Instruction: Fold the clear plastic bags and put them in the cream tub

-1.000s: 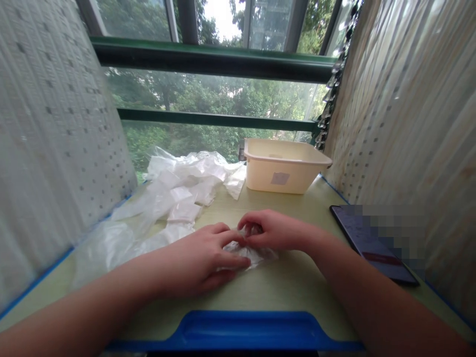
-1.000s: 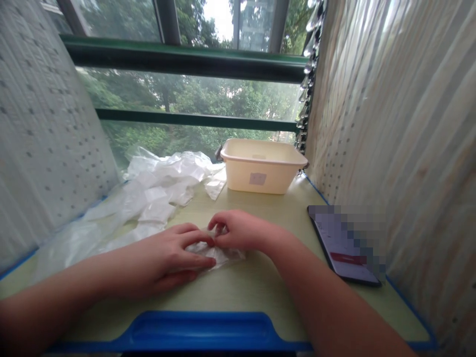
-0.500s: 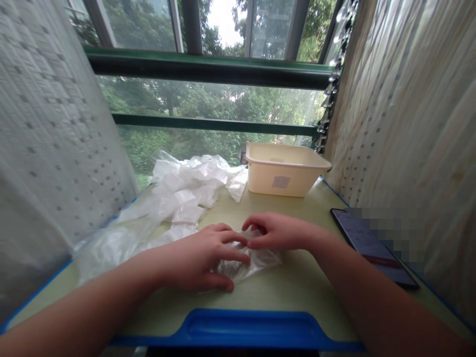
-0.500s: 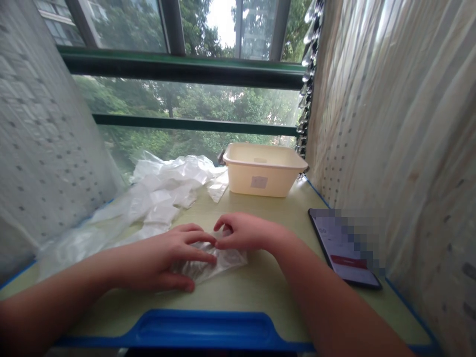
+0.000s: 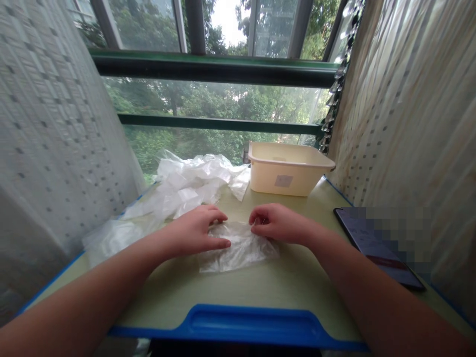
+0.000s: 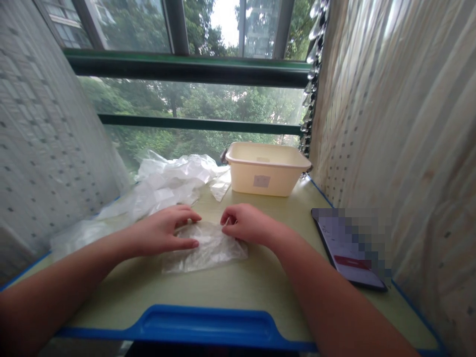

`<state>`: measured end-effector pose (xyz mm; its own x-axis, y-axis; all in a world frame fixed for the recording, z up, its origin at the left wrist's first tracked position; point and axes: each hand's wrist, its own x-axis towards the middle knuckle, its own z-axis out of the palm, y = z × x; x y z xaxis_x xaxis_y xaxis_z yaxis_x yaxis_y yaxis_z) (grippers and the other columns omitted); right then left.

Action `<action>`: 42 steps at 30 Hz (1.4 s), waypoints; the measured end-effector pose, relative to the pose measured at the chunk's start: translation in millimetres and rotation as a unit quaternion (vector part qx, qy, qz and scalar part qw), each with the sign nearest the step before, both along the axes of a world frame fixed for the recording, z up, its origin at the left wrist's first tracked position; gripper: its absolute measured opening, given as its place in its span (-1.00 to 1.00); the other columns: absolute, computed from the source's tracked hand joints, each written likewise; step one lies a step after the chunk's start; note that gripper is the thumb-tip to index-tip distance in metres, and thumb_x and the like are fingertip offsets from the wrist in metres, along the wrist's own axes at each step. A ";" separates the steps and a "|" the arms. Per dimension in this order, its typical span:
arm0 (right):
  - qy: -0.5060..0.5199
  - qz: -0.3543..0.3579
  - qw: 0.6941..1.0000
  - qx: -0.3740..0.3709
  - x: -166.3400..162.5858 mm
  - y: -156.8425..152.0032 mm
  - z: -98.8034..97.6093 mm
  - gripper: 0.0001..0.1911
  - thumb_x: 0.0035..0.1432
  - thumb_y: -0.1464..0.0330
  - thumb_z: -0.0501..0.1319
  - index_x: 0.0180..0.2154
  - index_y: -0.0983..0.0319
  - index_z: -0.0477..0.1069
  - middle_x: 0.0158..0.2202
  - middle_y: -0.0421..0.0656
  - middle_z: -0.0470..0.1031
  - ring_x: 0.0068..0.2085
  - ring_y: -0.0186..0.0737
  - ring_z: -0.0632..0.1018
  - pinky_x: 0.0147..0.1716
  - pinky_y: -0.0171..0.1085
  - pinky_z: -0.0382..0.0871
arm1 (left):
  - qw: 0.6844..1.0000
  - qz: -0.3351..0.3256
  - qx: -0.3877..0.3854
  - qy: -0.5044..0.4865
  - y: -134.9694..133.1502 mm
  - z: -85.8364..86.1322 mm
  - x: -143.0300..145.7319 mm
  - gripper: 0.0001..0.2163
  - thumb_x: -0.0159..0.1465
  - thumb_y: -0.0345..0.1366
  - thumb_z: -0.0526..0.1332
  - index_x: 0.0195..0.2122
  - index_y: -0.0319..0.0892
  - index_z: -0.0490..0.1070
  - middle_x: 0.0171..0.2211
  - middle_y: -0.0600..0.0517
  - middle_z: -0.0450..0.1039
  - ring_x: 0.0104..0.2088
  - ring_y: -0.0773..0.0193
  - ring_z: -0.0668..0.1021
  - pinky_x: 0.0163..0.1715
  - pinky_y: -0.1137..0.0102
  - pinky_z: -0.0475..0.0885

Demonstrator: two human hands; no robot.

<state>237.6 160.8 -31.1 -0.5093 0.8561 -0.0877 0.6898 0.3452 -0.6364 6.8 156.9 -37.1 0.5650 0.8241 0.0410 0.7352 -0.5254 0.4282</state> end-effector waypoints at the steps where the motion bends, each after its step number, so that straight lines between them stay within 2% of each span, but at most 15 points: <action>1: 0.008 0.003 1.000 0.003 0.1 0.3 0.0 -0.83 -0.05 0.36 0.16 -0.35 0.25 0.41 -0.44 -0.19 0.46 -0.46 -0.33 0.45 -0.51 -0.39 0.27 | 1.000 -0.003 -0.002 0.014 0.4 0.4 -0.2 -0.51 -0.02 0.07 0.20 -0.16 -0.16 0.40 -0.22 -0.03 0.40 -0.23 0.16 0.43 -0.27 0.36 0.31; 4: 0.024 0.021 0.999 0.014 1.4 1.0 -0.1 -0.88 -0.05 0.37 0.16 -0.39 0.25 0.39 -0.41 -0.19 0.47 -0.41 -0.32 0.46 -0.48 -0.39 0.29 | 0.999 0.016 -0.003 0.044 -0.9 0.9 1.2 -0.64 -0.02 0.03 0.20 -0.35 -0.16 0.41 -0.37 0.03 0.38 -0.35 0.21 0.42 -0.41 0.40 0.26; 7: 0.023 0.037 0.999 0.024 2.8 0.8 0.5 -0.88 -0.04 0.37 0.16 -0.38 0.25 0.40 -0.43 -0.20 0.46 -0.43 -0.33 0.46 -0.50 -0.40 0.28 | 0.999 0.023 0.021 0.040 -2.3 -1.7 3.2 -0.75 0.01 -0.06 0.20 -0.47 -0.16 0.35 -0.41 0.05 0.35 -0.38 0.24 0.40 -0.42 0.42 0.24; 12: 0.023 0.070 0.993 0.088 0.8 -3.0 4.9 -0.89 -0.03 0.45 0.15 -0.38 0.25 0.43 -0.43 -0.21 0.47 -0.42 -0.36 0.44 -0.43 -0.41 0.28 | 0.995 0.035 0.084 0.039 -3.8 -7.6 5.3 -0.88 0.08 -0.20 0.15 -0.45 -0.14 0.31 -0.44 0.07 0.35 -0.39 0.25 0.39 -0.42 0.42 0.22; 16: -0.015 0.081 0.978 0.193 -3.2 -11.4 10.2 -0.86 0.00 0.50 0.12 -0.41 0.24 0.43 -0.40 -0.19 0.47 -0.38 -0.35 0.43 -0.38 -0.39 0.24 | 0.988 0.036 0.139 0.063 -7.7 -9.0 7.6 -0.98 0.11 -0.35 0.08 -0.44 -0.14 0.26 -0.44 0.07 0.35 -0.42 0.29 0.39 -0.46 0.44 0.19; 20: -0.081 0.120 0.953 0.266 -4.5 -18.3 11.2 -0.83 0.02 0.51 0.10 -0.39 0.21 0.45 -0.33 -0.18 0.46 -0.34 -0.32 0.42 -0.36 -0.36 0.20 | 0.969 0.012 0.208 0.134 -9.6 -9.8 8.8 -0.93 0.08 -0.45 0.03 -0.46 -0.15 0.23 -0.41 0.07 0.32 -0.45 0.31 0.38 -0.49 0.44 0.17; 24: -0.128 0.142 0.940 0.282 -3.8 -19.0 8.6 -0.83 0.00 0.49 0.12 -0.42 0.20 0.48 -0.35 -0.19 0.47 -0.30 -0.28 0.40 -0.31 -0.33 0.20 | 0.953 -0.026 0.240 0.185 -8.2 -9.6 8.7 -0.91 0.12 -0.45 0.01 -0.44 -0.16 0.25 -0.37 0.05 0.33 -0.42 0.30 0.40 -0.48 0.43 0.21; 30: -0.175 0.150 0.930 0.285 -10.1 -25.0 6.7 -0.84 -0.01 0.43 0.13 -0.49 0.21 0.49 -0.37 -0.18 0.46 -0.34 -0.28 0.38 -0.37 -0.31 0.19 | 0.943 -0.029 0.257 0.210 -7.0 -9.2 8.1 -0.89 0.13 -0.46 0.01 -0.42 -0.17 0.28 -0.36 0.02 0.34 -0.40 0.27 0.41 -0.46 0.42 0.25; 33: -0.191 0.154 0.929 0.276 -13.2 -28.6 6.1 -0.81 0.01 0.43 0.11 -0.51 0.23 0.48 -0.40 -0.16 0.46 -0.36 -0.28 0.39 -0.38 -0.31 0.20 | 0.959 -0.034 0.219 0.176 -7.4 -3.6 3.5 -0.88 0.09 -0.44 0.06 -0.36 -0.16 0.31 -0.32 0.02 0.36 -0.36 0.26 0.43 -0.42 0.41 0.29; 37: -0.209 0.158 0.928 0.264 -14.8 -30.5 7.0 -0.79 0.02 0.45 0.08 -0.51 0.24 0.49 -0.42 -0.14 0.48 -0.36 -0.27 0.39 -0.37 -0.31 0.21 | 0.980 -0.078 0.166 0.076 -12.5 11.9 -4.2 -0.79 0.05 -0.36 0.15 -0.25 -0.13 0.33 -0.18 0.00 0.36 -0.20 0.21 0.42 -0.19 0.36 0.31; 40: -0.216 0.162 0.928 0.258 -15.6 -30.0 7.7 -0.78 0.02 0.46 0.08 -0.47 0.25 0.50 -0.40 -0.13 0.50 -0.34 -0.25 0.41 -0.34 -0.30 0.22 | 0.981 -0.097 0.168 0.019 -15.8 16.2 -4.8 -0.71 0.10 -0.21 0.17 -0.14 -0.12 0.32 -0.03 -0.04 0.30 -0.07 0.16 0.37 -0.09 0.32 0.28; 42: -0.218 0.162 0.930 0.249 -15.9 -29.2 7.8 -0.77 0.02 0.47 0.08 -0.46 0.25 0.51 -0.39 -0.12 0.51 -0.33 -0.24 0.43 -0.31 -0.30 0.23 | 0.976 -0.121 0.181 0.023 -15.1 11.4 -2.3 -0.70 0.11 -0.15 0.18 -0.12 -0.07 0.35 -0.01 -0.03 0.30 -0.07 0.15 0.37 -0.08 0.29 0.27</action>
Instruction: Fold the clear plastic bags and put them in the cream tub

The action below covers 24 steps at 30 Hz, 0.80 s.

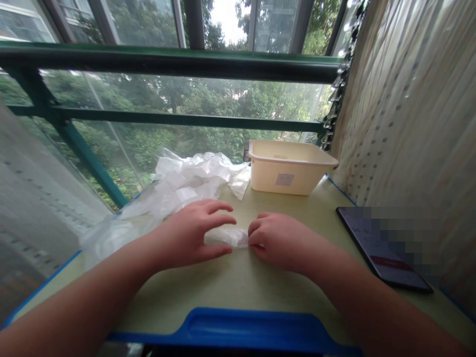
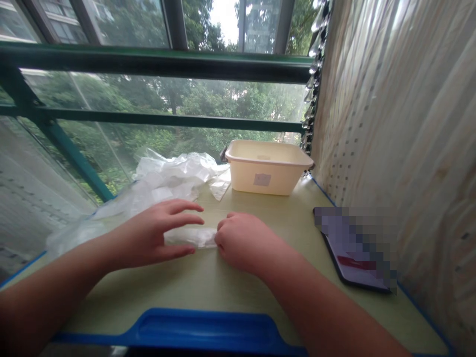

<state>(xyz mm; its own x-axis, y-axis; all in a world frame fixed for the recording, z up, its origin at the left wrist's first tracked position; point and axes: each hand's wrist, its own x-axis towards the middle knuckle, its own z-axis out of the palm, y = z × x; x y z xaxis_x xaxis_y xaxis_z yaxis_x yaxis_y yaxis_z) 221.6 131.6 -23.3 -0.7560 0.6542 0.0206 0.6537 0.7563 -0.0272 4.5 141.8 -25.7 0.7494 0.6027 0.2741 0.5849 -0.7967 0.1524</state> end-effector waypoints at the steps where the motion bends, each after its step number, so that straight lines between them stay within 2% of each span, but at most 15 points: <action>1: 0.001 -0.004 1.000 -0.005 0.1 0.3 0.1 -0.77 0.02 0.47 0.07 -0.46 0.25 0.51 -0.39 -0.12 0.52 -0.33 -0.24 0.43 -0.31 -0.31 0.23 | 1.000 -0.015 0.005 0.013 1.1 -4.0 1.7 -0.73 0.13 -0.16 0.17 -0.14 -0.05 0.37 -0.03 -0.01 0.33 -0.09 0.16 0.39 -0.10 0.29 0.27; 4: 0.006 -0.018 1.000 -0.022 1.9 -0.4 2.1 -0.78 0.01 0.46 0.08 -0.46 0.23 0.51 -0.38 -0.12 0.53 -0.34 -0.24 0.45 -0.32 -0.32 0.22 | 0.998 -0.044 0.005 0.034 5.5 -16.4 6.5 -0.85 0.19 -0.30 0.11 -0.25 -0.06 0.42 -0.14 0.03 0.41 -0.22 0.26 0.45 -0.21 0.36 0.29; 6: 0.010 -0.028 0.999 -0.028 3.9 -2.6 5.2 -0.79 0.02 0.41 0.09 -0.45 0.21 0.50 -0.40 -0.13 0.53 -0.36 -0.23 0.45 -0.36 -0.32 0.20 | 0.998 -0.044 0.003 0.033 7.4 -21.3 8.5 -0.84 0.21 -0.36 0.07 -0.32 -0.10 0.44 -0.19 0.04 0.43 -0.28 0.31 0.46 -0.28 0.41 0.30; 11: 0.032 -0.079 0.996 0.012 5.0 -4.5 8.2 -0.73 0.15 0.29 0.00 -0.22 0.10 0.45 -0.44 -0.17 0.51 -0.42 -0.24 0.45 -0.50 -0.32 0.07 | 0.999 -0.026 0.005 0.039 6.7 -22.2 11.5 -0.82 0.22 -0.40 0.03 -0.38 -0.15 0.43 -0.27 0.03 0.44 -0.33 0.32 0.45 -0.32 0.43 0.29; 15: 0.047 -0.086 0.994 0.039 1.7 4.4 -3.4 -0.72 0.18 0.25 0.00 -0.27 0.11 0.46 -0.37 -0.16 0.49 -0.37 -0.26 0.44 -0.49 -0.32 0.05 | 1.000 -0.014 -0.004 0.013 6.2 -24.1 14.6 -0.82 0.21 -0.42 0.02 -0.39 -0.17 0.41 -0.24 0.00 0.40 -0.29 0.31 0.42 -0.30 0.42 0.29; 19: 0.069 -0.058 0.996 0.010 1.3 11.7 -15.3 -0.78 0.13 0.25 0.07 -0.26 0.07 0.47 -0.33 -0.19 0.43 -0.32 -0.27 0.41 -0.44 -0.34 0.10 | 0.999 -0.006 -0.040 -0.011 7.4 -24.6 13.4 -0.81 0.20 -0.44 0.02 -0.36 -0.14 0.42 -0.19 -0.01 0.36 -0.25 0.31 0.41 -0.25 0.42 0.30; 24: 0.093 -0.067 0.993 -0.037 3.3 14.9 -18.9 -0.78 0.11 0.25 0.10 -0.23 0.07 0.46 -0.30 -0.18 0.41 -0.32 -0.29 0.41 -0.43 -0.36 0.12 | 0.994 -0.021 -0.101 0.016 5.9 -10.9 4.2 -0.84 0.15 -0.33 0.13 -0.31 -0.03 0.49 -0.05 0.04 0.32 -0.13 0.24 0.39 -0.11 0.35 0.27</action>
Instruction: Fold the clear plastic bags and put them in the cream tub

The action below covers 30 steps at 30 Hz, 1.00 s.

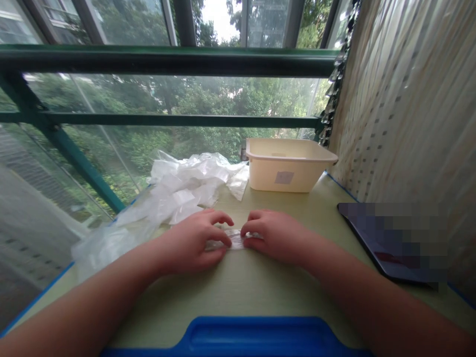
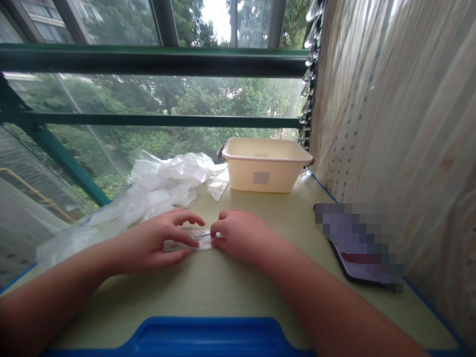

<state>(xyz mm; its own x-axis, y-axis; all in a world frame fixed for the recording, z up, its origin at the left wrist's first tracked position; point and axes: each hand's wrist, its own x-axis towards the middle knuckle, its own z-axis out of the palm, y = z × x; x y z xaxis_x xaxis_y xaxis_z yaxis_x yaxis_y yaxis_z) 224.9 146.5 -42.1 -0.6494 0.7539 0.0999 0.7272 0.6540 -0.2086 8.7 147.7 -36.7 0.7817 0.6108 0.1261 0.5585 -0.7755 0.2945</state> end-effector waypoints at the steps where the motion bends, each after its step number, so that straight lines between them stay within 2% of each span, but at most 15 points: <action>1: 0.003 0.000 1.000 -0.005 0.3 0.5 0.0 -0.78 0.11 0.24 0.11 -0.23 0.07 0.47 -0.30 -0.18 0.41 -0.32 -0.29 0.41 -0.43 -0.36 0.11 | 1.000 0.000 -0.013 0.002 -0.3 2.9 -1.4 -0.85 0.15 -0.29 0.13 -0.34 -0.03 0.50 -0.05 0.04 0.32 -0.12 0.24 0.39 -0.10 0.36 0.27; 3: 0.008 0.001 1.000 -0.009 0.8 1.5 0.0 -0.78 0.11 0.24 0.11 -0.23 0.07 0.47 -0.31 -0.18 0.41 -0.32 -0.29 0.40 -0.43 -0.36 0.12 | 0.999 0.008 -0.044 0.006 -0.2 6.7 -2.6 -0.80 0.19 -0.22 0.10 -0.42 -0.07 0.51 -0.06 0.04 0.34 -0.16 0.27 0.41 -0.14 0.39 0.29; 6: 0.014 0.004 1.000 -0.018 1.4 2.4 -0.3 -0.78 0.10 0.25 0.12 -0.24 0.07 0.48 -0.31 -0.17 0.41 -0.32 -0.28 0.41 -0.42 -0.36 0.12 | 0.996 0.042 -0.084 0.014 2.3 8.4 -2.5 -0.74 0.20 -0.19 0.07 -0.49 -0.13 0.51 -0.16 0.03 0.40 -0.33 0.35 0.45 -0.29 0.44 0.32; 11: 0.024 0.001 0.999 -0.035 2.2 2.6 -0.1 -0.78 0.10 0.25 0.13 -0.25 0.10 0.49 -0.30 -0.16 0.42 -0.30 -0.27 0.42 -0.40 -0.35 0.14 | 0.984 0.127 -0.126 -0.002 8.0 12.1 -6.5 -0.81 0.12 -0.20 0.14 -0.48 -0.16 0.47 -0.28 0.04 0.43 -0.34 0.32 0.46 -0.33 0.45 0.33; 15: 0.025 0.003 0.999 -0.035 2.5 1.8 1.4 -0.79 0.09 0.25 0.12 -0.27 0.09 0.49 -0.31 -0.18 0.42 -0.31 -0.28 0.42 -0.41 -0.35 0.15 | 0.971 0.204 -0.128 0.002 10.0 9.7 -10.9 -0.81 0.05 -0.18 0.17 -0.38 -0.16 0.38 -0.41 0.06 0.41 -0.41 0.28 0.45 -0.44 0.43 0.31; 19: 0.038 0.005 0.998 -0.050 4.7 3.0 1.7 -0.80 0.08 0.26 0.14 -0.27 0.08 0.50 -0.29 -0.17 0.40 -0.31 -0.28 0.41 -0.39 -0.35 0.17 | 0.971 0.192 -0.144 0.020 10.1 4.4 -10.5 -0.76 0.00 -0.17 0.19 -0.32 -0.15 0.36 -0.39 0.06 0.41 -0.40 0.25 0.44 -0.45 0.43 0.29; 24: 0.059 0.002 0.994 -0.094 8.6 8.1 0.4 -0.80 0.01 0.25 0.20 -0.28 0.10 0.49 -0.26 -0.16 0.38 -0.29 -0.26 0.41 -0.32 -0.33 0.21 | 0.962 0.190 -0.188 0.059 8.7 6.3 -9.0 -0.78 -0.03 -0.20 0.18 -0.35 -0.16 0.40 -0.45 0.07 0.39 -0.46 0.28 0.42 -0.51 0.46 0.24; 30: 0.070 -0.021 0.990 -0.122 9.5 11.1 4.0 -0.65 -0.08 0.24 0.25 -0.17 0.12 0.42 -0.28 -0.18 0.40 -0.30 -0.24 0.40 -0.36 -0.32 0.23 | 0.964 0.177 -0.194 0.032 7.5 10.8 -6.3 -0.87 -0.02 -0.28 0.13 -0.44 -0.16 0.38 -0.50 0.10 0.36 -0.47 0.30 0.40 -0.51 0.46 0.22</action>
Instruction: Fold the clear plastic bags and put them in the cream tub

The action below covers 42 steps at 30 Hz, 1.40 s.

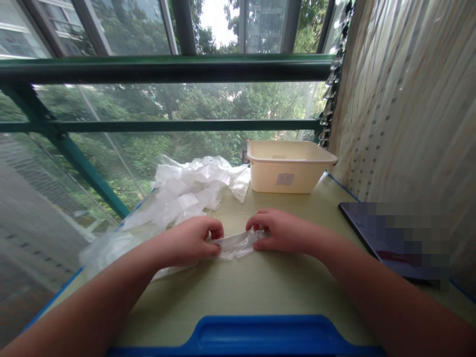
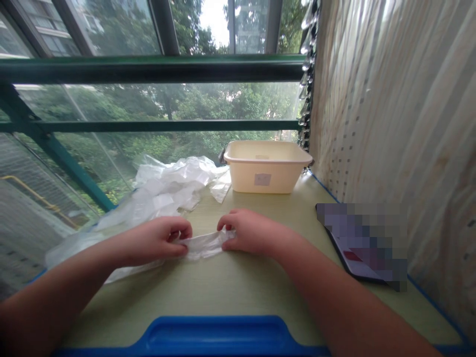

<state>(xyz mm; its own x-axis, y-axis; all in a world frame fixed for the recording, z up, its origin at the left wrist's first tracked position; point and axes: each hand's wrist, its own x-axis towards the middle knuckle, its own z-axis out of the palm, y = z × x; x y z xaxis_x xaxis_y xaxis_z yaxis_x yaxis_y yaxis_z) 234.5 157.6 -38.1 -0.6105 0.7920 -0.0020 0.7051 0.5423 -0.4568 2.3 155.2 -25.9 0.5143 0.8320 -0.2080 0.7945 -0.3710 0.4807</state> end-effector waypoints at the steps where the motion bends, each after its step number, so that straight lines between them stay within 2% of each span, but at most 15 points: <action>1: 0.003 -0.002 1.000 -0.010 0.1 0.1 0.8 -0.62 -0.10 0.24 0.26 -0.15 0.12 0.40 -0.28 -0.18 0.41 -0.31 -0.25 0.40 -0.38 -0.33 0.23 | 1.000 0.005 -0.001 -0.020 0.3 0.2 1.0 -0.88 -0.03 -0.30 0.12 -0.45 -0.16 0.37 -0.50 0.11 0.37 -0.46 0.30 0.40 -0.50 0.46 0.23; 3: 0.006 0.000 0.999 -0.032 0.8 0.6 1.9 -0.60 -0.12 0.24 0.27 -0.15 0.15 0.40 -0.31 -0.19 0.41 -0.35 -0.27 0.40 -0.41 -0.35 0.22 | 0.997 0.024 -0.029 -0.066 1.5 0.1 3.0 -0.89 -0.02 -0.32 0.11 -0.45 -0.17 0.35 -0.51 0.11 0.36 -0.47 0.32 0.41 -0.50 0.47 0.25; 8: -0.008 0.006 0.995 -0.104 6.3 3.1 6.4 -0.68 -0.12 0.17 0.26 -0.32 0.24 0.45 -0.44 -0.23 0.40 -0.45 -0.35 0.37 -0.53 -0.40 0.16 | 0.981 0.067 -0.127 -0.128 6.7 -1.0 4.9 -0.79 -0.02 -0.31 0.14 -0.33 -0.19 0.37 -0.64 0.14 0.32 -0.62 0.37 0.36 -0.64 0.50 0.22; 12: 0.006 0.025 0.986 -0.166 8.8 0.9 16.9 -0.59 -0.09 0.08 0.22 -0.25 0.22 0.47 -0.38 -0.20 0.45 -0.41 -0.32 0.41 -0.50 -0.39 0.20 | 0.972 0.050 -0.168 -0.159 9.3 0.3 2.6 -0.77 -0.03 -0.33 0.18 -0.30 -0.20 0.39 -0.60 0.12 0.36 -0.63 0.40 0.37 -0.67 0.53 0.23; 16: 0.059 0.038 0.980 -0.185 2.9 -4.9 22.3 -0.57 0.01 0.06 0.14 -0.20 0.21 0.47 -0.29 -0.17 0.48 -0.32 -0.28 0.44 -0.42 -0.37 0.24 | 0.966 0.019 -0.202 -0.162 9.6 1.7 1.5 -0.74 -0.03 -0.33 0.20 -0.26 -0.20 0.40 -0.59 0.11 0.37 -0.64 0.40 0.37 -0.72 0.55 0.21; 22: 0.083 0.043 0.974 -0.206 -6.4 -10.2 16.1 -0.73 -0.01 0.23 0.19 -0.30 0.27 0.46 -0.44 -0.23 0.44 -0.44 -0.36 0.39 -0.51 -0.41 0.21 | 0.963 0.015 -0.201 -0.180 7.2 5.2 6.4 -0.68 0.01 -0.28 0.24 -0.17 -0.19 0.37 -0.61 0.12 0.35 -0.63 0.39 0.40 -0.74 0.57 0.21; 24: 0.106 0.029 0.971 -0.213 -6.3 -9.3 14.2 -0.76 -0.02 0.26 0.19 -0.33 0.28 0.46 -0.45 -0.24 0.43 -0.44 -0.36 0.38 -0.50 -0.41 0.21 | 0.955 0.045 -0.190 -0.223 8.2 6.6 6.3 -0.61 0.02 -0.21 0.25 -0.11 -0.19 0.33 -0.55 0.10 0.37 -0.59 0.36 0.45 -0.73 0.56 0.26; 27: 0.171 -0.008 0.958 -0.231 -6.6 -6.8 11.2 -0.76 -0.03 0.28 0.20 -0.32 0.28 0.46 -0.45 -0.22 0.43 -0.46 -0.38 0.37 -0.51 -0.40 0.23 | 0.931 0.139 -0.144 -0.306 11.7 7.5 4.0 -0.54 0.06 -0.05 0.21 -0.06 -0.17 0.28 -0.34 0.00 0.40 -0.54 0.34 0.49 -0.73 0.54 0.29; 29: 0.227 -0.043 0.948 -0.217 -8.9 -6.2 9.6 -0.77 -0.03 0.28 0.20 -0.33 0.29 0.45 -0.47 -0.21 0.41 -0.50 -0.40 0.35 -0.54 -0.40 0.22 | 0.906 0.201 -0.100 -0.358 12.8 7.1 3.8 -0.54 0.07 0.01 0.17 -0.10 -0.19 0.30 -0.25 -0.06 0.39 -0.50 0.33 0.51 -0.71 0.53 0.33; 31: 0.276 -0.084 0.940 -0.182 -12.9 -7.7 8.9 -0.78 -0.03 0.29 0.20 -0.36 0.31 0.44 -0.50 -0.21 0.39 -0.53 -0.41 0.33 -0.57 -0.40 0.22 | 0.890 0.215 -0.084 -0.392 11.0 6.3 6.7 -0.56 0.07 0.01 0.18 -0.15 -0.22 0.33 -0.23 -0.08 0.40 -0.42 0.28 0.53 -0.61 0.49 0.42; 36: 0.348 -0.135 0.921 -0.113 -23.7 -15.2 6.8 -0.80 0.00 0.28 0.19 -0.38 0.30 0.41 -0.47 -0.18 0.42 -0.50 -0.37 0.39 -0.56 -0.38 0.28 | 0.888 0.121 -0.189 -0.402 0.0 2.0 19.3 -0.67 0.08 -0.12 0.24 -0.22 -0.26 0.41 -0.29 -0.08 0.47 -0.30 0.22 0.53 -0.34 0.36 0.49; 39: 0.373 -0.152 0.911 -0.091 -26.5 -15.4 2.0 -0.81 0.01 0.28 0.18 -0.37 0.29 0.39 -0.46 -0.18 0.42 -0.50 -0.35 0.40 -0.55 -0.37 0.31 | 0.871 0.101 -0.238 -0.418 -2.0 -1.3 21.2 -0.74 0.08 -0.22 0.25 -0.24 -0.26 0.44 -0.34 -0.06 0.49 -0.32 0.23 0.54 -0.33 0.36 0.48; 42: 0.393 -0.158 0.901 -0.095 -28.3 -14.2 -3.2 -0.80 0.02 0.27 0.19 -0.35 0.29 0.37 -0.47 -0.18 0.42 -0.52 -0.35 0.41 -0.57 -0.36 0.32 | 0.871 0.097 -0.230 -0.422 -1.4 -3.1 21.0 -0.74 0.06 -0.26 0.26 -0.23 -0.25 0.44 -0.34 -0.05 0.50 -0.35 0.24 0.54 -0.38 0.40 0.48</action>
<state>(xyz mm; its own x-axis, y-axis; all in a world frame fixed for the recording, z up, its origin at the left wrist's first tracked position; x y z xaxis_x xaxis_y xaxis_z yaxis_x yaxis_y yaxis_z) 206.1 143.4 -41.3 -0.2271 0.9572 0.1792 0.2293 0.2314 -0.9454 23.4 153.8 -29.0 0.5047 0.8488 -0.1572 0.1112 0.1166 0.9869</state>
